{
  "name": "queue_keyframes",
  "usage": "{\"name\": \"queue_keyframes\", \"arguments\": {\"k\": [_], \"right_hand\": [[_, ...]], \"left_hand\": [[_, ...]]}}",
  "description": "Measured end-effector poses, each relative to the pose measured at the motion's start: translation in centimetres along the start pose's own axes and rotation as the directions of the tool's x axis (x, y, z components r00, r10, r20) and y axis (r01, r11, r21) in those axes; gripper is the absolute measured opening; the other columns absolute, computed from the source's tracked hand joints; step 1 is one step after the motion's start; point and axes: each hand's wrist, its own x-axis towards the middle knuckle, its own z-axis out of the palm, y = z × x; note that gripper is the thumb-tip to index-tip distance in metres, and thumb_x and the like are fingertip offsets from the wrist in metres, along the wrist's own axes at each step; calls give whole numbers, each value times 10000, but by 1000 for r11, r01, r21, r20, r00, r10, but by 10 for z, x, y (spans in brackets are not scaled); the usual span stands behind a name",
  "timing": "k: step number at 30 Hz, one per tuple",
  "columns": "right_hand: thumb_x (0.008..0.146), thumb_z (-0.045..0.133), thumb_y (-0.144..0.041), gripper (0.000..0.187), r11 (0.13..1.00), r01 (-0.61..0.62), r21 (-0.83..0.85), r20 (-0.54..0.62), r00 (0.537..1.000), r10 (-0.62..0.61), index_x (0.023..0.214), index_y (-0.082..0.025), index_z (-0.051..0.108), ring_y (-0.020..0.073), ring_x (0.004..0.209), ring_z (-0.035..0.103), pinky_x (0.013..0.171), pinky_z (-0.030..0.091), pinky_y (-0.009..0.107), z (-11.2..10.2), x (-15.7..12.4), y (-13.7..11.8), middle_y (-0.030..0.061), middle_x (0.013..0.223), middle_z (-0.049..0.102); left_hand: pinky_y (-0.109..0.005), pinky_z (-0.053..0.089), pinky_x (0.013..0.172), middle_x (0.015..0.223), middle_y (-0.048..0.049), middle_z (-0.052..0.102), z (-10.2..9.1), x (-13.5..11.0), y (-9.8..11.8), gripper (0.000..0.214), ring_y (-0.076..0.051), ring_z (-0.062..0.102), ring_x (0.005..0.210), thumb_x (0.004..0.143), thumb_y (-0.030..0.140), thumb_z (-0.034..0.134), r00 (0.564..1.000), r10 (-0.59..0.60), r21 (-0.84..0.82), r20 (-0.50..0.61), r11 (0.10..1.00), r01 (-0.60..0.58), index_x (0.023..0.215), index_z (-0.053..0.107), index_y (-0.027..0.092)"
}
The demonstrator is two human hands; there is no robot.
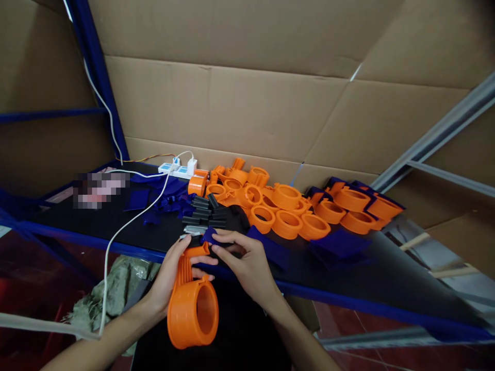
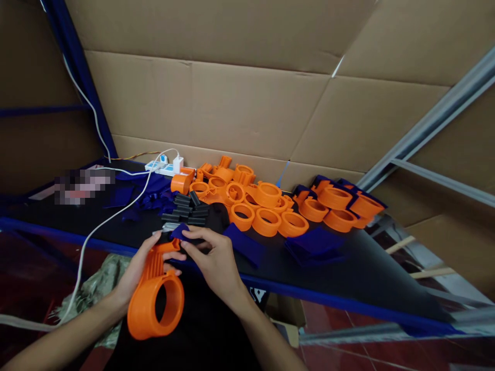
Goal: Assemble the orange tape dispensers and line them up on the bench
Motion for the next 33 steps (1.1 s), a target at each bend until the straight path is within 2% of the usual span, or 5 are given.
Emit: {"name": "queue_keyframes", "arguments": {"k": [4,9,12,18,33], "right_hand": [[829,767,-257,91,1000,9,-1,78,997,-9,880,-195,724,238,1139,674,812,579,295,-12,6,-2,81,1248,705],[789,790,-178,491,991,-31,-129,239,969,61,1258,-273,684,181,945,701,663,544,234,-30,8,-8,51,1151,734],[786,783,-150,473,983,-31,-180,310,947,87,1235,-280,708,169,898,695,638,528,223,-36,7,-12,43,1147,730],[785,809,-214,402,996,-30,-86,242,969,50,1176,-240,715,146,804,684,677,538,236,-27,8,-4,23,972,734],[782,834,-293,414,835,485,-261,278,865,-417,1163,-240,679,231,1025,647,888,536,397,-20,9,11,85,1112,722]], "left_hand": [[-313,580,545,853,-135,781,1,0,-2,404,-244,741,574,900,480,632,1000,-17,50,4,999,17,1146,488,194],[-287,563,509,801,-104,778,4,-1,-5,353,-245,741,563,907,460,632,998,2,129,62,992,-10,1113,476,219],[-286,563,513,726,-83,760,7,-1,-6,334,-230,727,538,917,471,612,996,0,151,93,988,-14,1092,487,216],[-290,559,514,659,-83,727,7,-2,-6,361,-225,708,526,922,518,577,995,-42,143,93,989,28,1057,517,189],[-318,595,567,676,-32,717,3,-4,-2,328,-211,713,538,887,462,655,993,-110,98,44,990,106,1069,543,212]]}}
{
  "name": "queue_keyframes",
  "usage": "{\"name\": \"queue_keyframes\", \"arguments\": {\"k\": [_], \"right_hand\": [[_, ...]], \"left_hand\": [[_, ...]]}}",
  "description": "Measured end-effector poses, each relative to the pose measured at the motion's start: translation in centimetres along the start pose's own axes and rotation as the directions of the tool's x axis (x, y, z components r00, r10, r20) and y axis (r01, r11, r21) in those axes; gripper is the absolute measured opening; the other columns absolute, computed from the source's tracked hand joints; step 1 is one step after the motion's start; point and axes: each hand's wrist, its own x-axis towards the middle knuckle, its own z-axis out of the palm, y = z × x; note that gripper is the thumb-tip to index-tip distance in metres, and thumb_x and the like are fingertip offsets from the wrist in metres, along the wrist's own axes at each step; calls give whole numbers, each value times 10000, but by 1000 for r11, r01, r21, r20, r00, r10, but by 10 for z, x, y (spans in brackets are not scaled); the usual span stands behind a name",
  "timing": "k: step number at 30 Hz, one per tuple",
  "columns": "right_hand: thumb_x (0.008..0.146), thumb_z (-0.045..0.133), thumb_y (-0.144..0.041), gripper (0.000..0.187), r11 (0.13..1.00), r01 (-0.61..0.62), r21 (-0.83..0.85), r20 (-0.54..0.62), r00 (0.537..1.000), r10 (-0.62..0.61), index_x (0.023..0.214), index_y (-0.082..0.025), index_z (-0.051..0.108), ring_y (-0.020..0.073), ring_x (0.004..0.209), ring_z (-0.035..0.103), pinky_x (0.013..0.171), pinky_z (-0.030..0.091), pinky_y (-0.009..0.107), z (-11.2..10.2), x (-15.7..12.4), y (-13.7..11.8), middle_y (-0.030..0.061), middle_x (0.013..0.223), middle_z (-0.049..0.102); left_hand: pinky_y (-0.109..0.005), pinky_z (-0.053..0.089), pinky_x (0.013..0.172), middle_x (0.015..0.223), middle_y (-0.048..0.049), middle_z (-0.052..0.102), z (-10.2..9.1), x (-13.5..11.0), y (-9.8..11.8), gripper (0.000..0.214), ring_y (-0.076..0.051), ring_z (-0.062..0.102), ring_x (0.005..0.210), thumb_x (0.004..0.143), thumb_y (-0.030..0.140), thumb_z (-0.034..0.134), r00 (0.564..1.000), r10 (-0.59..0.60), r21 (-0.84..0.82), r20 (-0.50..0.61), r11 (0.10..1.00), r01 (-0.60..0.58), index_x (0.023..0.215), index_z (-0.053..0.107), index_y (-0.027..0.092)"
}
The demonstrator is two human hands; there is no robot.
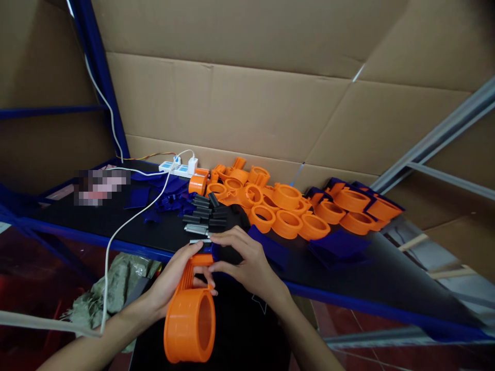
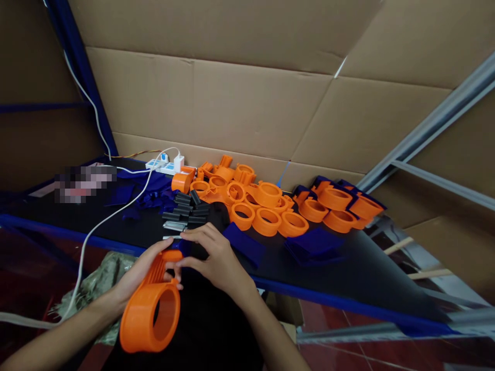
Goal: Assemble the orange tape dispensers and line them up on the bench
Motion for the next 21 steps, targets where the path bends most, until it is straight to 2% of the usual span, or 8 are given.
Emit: {"name": "queue_keyframes", "arguments": {"k": [5,10,12,16,21], "right_hand": [[769,842,-313,408,999,-8,41,-47,999,10,1140,-235,691,216,978,658,851,552,369,4,-2,-4,81,1092,721],[724,864,-374,440,978,-174,118,-93,978,185,1101,-211,706,174,810,643,730,552,307,15,-3,0,43,921,690],[718,869,-377,451,969,-206,135,-85,972,219,1103,-207,706,176,806,644,732,550,308,17,-3,2,39,899,684],[741,859,-346,429,987,-117,107,-54,991,123,1118,-213,703,216,943,665,834,555,360,11,-2,2,83,1031,712],[767,843,-295,410,1000,26,7,-12,1000,-26,1137,-230,680,250,1061,662,913,548,413,7,-1,5,109,1117,719]], "left_hand": [[-329,600,558,659,-44,721,1,-3,2,347,-233,725,539,893,477,642,1000,0,22,11,1000,0,1081,537,204],[-323,599,556,676,-61,727,-1,-4,5,354,-229,727,538,914,470,610,999,1,3,45,1000,-1,1109,545,182],[-333,601,556,685,-67,731,-2,-4,5,367,-236,729,543,909,472,614,999,7,0,44,1000,-7,1121,538,182],[-347,601,554,719,-53,739,-3,-4,6,385,-249,738,562,878,462,663,1000,11,-9,18,1000,-11,1129,521,207],[-373,609,572,709,-28,723,0,-5,8,277,-236,726,556,884,395,669,1000,23,-1,8,1000,-23,1036,537,206]]}}
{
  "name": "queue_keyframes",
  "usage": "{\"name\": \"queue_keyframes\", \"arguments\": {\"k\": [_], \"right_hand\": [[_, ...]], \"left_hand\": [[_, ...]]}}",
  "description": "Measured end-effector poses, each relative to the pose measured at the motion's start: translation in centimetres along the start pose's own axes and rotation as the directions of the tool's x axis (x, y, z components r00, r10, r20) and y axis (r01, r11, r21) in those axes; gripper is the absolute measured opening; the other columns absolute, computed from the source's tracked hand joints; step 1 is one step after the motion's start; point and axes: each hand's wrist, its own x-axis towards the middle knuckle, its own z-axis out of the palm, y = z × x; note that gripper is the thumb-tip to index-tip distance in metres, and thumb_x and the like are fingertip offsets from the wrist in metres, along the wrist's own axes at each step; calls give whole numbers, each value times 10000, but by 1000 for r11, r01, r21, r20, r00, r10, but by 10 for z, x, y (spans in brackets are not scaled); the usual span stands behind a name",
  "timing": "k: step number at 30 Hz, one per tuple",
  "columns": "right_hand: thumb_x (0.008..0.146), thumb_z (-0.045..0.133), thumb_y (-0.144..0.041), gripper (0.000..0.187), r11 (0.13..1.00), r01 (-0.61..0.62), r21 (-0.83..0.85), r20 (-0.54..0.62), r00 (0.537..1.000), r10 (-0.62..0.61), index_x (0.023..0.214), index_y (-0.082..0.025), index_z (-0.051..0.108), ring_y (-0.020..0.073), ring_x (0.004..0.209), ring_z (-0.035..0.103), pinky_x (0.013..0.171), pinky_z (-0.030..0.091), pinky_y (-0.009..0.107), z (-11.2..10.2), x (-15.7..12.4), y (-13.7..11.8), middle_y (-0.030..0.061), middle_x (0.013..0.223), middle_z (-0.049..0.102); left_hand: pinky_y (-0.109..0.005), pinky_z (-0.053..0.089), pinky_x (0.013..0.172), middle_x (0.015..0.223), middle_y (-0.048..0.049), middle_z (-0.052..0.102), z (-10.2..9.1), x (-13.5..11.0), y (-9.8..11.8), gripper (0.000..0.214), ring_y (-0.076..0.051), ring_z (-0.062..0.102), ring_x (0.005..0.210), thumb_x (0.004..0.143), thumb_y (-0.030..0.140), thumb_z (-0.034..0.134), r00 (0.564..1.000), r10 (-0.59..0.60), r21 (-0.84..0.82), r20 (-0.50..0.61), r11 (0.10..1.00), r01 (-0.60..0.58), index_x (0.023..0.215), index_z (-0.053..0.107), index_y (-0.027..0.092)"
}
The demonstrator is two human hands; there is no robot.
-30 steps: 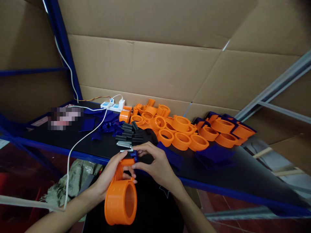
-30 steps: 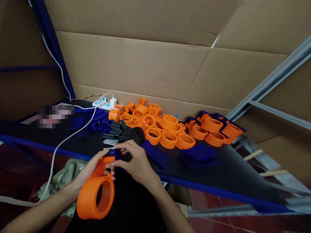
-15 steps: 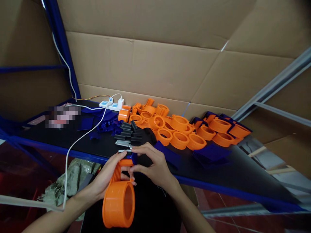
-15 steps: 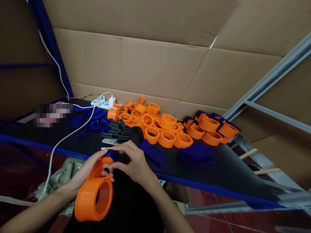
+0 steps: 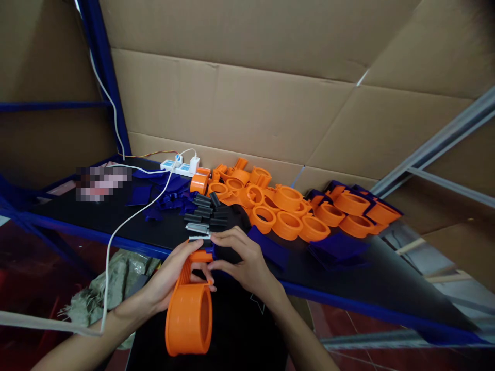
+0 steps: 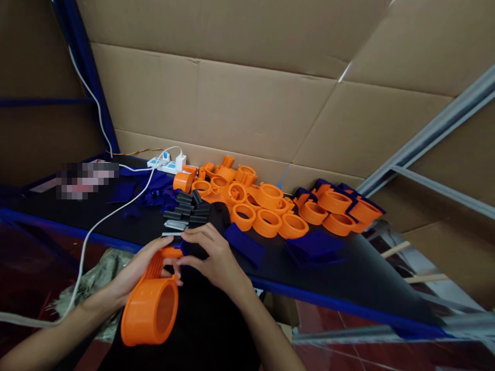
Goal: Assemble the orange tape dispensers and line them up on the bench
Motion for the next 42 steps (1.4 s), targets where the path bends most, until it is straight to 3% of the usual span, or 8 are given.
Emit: {"name": "queue_keyframes", "arguments": {"k": [8,15,20,25,29,32,42], "right_hand": [[780,835,-309,457,998,57,-15,-4,998,-57,1195,-221,668,245,1080,666,927,548,416,0,2,-3,115,1152,719],[859,753,-203,391,998,54,27,19,998,-55,1237,-251,664,231,1107,672,932,553,411,-8,5,-8,94,1214,722],[874,731,-186,362,996,81,-24,7,997,-81,1225,-249,667,241,1104,678,939,557,432,-9,5,-15,110,1229,712],[898,701,-152,366,975,159,-156,45,987,-154,1247,-243,635,226,1113,677,967,544,416,-15,2,-27,112,1265,693],[922,657,-133,376,951,186,-247,86,982,-170,1281,-233,607,233,1151,664,985,539,424,-20,-1,-34,124,1266,688],[929,636,-127,379,941,188,-283,92,981,-168,1293,-228,602,240,1151,664,976,548,423,-20,-3,-35,131,1259,688],[930,640,-131,362,955,178,-235,79,983,-164,1273,-244,615,225,1152,669,999,539,419,-19,-2,-32,111,1276,685]], "left_hand": [[-382,615,625,710,-44,716,-4,-1,1,200,-209,709,571,854,296,667,997,-34,4,71,999,34,971,554,179],[-348,603,617,645,-36,728,-1,-4,-4,341,-221,722,565,845,278,690,990,137,109,12,984,-138,1118,503,201],[-290,586,566,657,-57,742,-2,-4,-4,391,-245,746,598,821,330,722,972,230,226,50,945,-235,1120,525,173],[-320,607,598,660,-25,731,-4,-4,-3,332,-212,723,570,857,335,698,949,284,308,138,898,-314,1108,539,187],[-297,599,604,683,-29,735,-3,-6,-3,275,-200,722,592,877,341,685,937,297,371,184,862,-346,1060,540,197],[-302,601,632,686,-24,735,0,-8,-4,273,-191,714,588,858,341,708,935,316,377,159,856,-353,1034,547,208],[-311,585,653,676,-8,708,2,-11,-7,270,-186,696,573,856,350,707,909,393,412,140,812,-414,1023,536,222]]}}
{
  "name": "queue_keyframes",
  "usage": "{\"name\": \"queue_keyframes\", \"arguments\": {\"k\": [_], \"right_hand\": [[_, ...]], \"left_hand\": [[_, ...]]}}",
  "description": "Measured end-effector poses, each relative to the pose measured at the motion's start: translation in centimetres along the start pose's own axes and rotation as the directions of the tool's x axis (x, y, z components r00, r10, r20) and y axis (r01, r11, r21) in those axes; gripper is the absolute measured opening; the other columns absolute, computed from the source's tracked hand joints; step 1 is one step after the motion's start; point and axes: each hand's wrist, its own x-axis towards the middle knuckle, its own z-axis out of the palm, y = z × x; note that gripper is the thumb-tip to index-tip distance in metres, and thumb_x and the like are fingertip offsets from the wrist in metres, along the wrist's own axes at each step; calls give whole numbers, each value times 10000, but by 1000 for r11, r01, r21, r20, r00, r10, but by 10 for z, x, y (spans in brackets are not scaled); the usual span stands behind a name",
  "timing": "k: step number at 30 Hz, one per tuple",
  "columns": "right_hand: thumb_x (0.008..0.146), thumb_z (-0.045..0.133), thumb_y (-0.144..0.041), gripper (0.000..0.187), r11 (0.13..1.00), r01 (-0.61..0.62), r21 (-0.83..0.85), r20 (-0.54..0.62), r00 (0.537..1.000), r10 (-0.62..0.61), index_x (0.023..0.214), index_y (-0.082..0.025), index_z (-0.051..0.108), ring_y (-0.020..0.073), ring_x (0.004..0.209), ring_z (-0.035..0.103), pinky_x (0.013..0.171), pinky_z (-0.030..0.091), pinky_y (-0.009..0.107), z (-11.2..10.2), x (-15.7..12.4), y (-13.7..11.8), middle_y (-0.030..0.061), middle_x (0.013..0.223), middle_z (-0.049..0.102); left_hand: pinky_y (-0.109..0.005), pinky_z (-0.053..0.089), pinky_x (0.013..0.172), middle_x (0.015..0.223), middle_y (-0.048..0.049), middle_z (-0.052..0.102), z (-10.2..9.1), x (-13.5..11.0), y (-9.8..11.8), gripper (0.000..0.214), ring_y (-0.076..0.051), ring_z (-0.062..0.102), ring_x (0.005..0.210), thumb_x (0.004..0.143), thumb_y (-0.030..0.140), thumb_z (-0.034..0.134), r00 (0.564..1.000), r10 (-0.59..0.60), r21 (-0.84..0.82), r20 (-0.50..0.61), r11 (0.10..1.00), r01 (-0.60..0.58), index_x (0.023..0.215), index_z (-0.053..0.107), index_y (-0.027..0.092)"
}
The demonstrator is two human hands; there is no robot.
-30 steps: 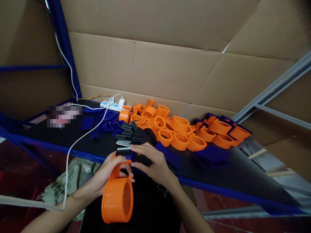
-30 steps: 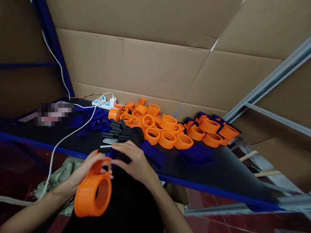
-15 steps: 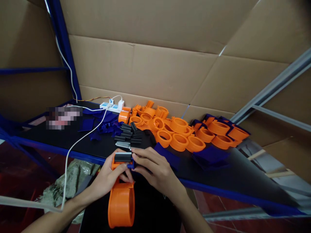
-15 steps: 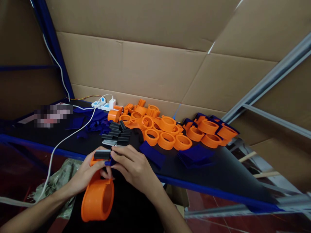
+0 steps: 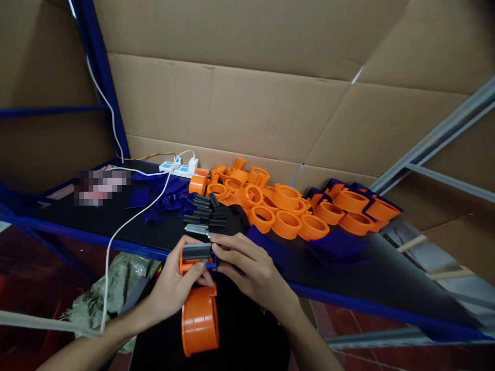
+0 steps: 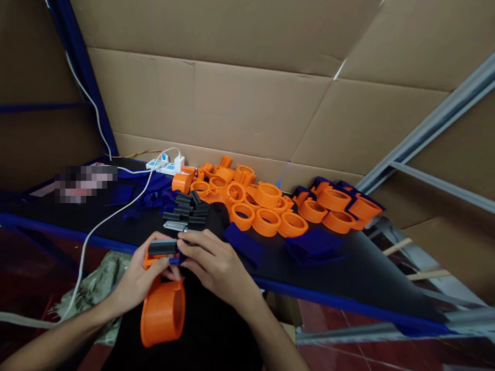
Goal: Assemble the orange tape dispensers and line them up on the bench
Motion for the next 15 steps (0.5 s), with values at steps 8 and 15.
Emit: {"name": "queue_keyframes", "arguments": {"k": [8,15], "right_hand": [[899,688,-124,364,999,-2,32,-12,1000,2,1240,-231,619,223,1097,682,941,564,389,-3,-3,-3,109,1239,696],[913,671,-135,332,999,-38,15,4,999,38,1228,-234,635,216,1106,676,999,544,391,-9,0,-13,100,1225,698]], "left_hand": [[-321,580,678,700,0,687,0,-3,-2,252,-190,705,599,907,315,654,997,52,-3,64,999,-52,1073,484,231],[-316,579,674,696,-8,707,0,-5,1,247,-210,729,643,918,319,650,992,52,-44,112,998,-47,1074,481,228]]}}
